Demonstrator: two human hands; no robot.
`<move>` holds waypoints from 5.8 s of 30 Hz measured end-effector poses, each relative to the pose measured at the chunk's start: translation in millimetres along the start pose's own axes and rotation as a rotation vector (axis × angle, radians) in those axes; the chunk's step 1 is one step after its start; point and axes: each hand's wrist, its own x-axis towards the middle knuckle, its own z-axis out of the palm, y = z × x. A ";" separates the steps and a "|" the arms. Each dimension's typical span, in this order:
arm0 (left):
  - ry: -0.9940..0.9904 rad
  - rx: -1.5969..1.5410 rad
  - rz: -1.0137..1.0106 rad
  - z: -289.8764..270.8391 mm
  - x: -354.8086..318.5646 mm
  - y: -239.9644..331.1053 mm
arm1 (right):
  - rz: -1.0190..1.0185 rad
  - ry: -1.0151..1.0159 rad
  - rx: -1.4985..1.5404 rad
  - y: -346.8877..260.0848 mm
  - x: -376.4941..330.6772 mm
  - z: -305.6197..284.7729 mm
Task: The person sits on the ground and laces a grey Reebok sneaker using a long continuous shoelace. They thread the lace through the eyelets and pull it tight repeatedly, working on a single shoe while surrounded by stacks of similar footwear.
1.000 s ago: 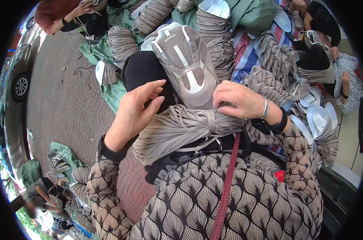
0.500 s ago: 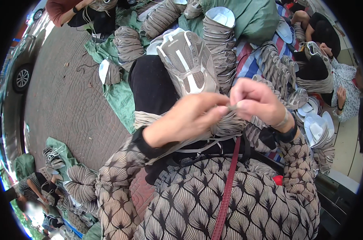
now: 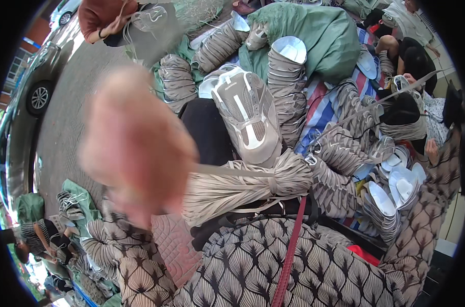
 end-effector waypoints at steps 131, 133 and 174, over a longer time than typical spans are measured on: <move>0.780 0.459 -0.298 -86.3 -62.9 -141.7 | 0.669 -0.790 0.912 -282.3 -163.0 33.8; 0.808 0.505 -0.357 -86.0 -48.5 -150.7 | 1.186 -0.710 1.433 -283.2 -170.0 40.1; 0.832 2.040 -0.495 -76.1 -80.5 -156.7 | 0.844 -1.066 1.774 -358.3 -152.8 21.7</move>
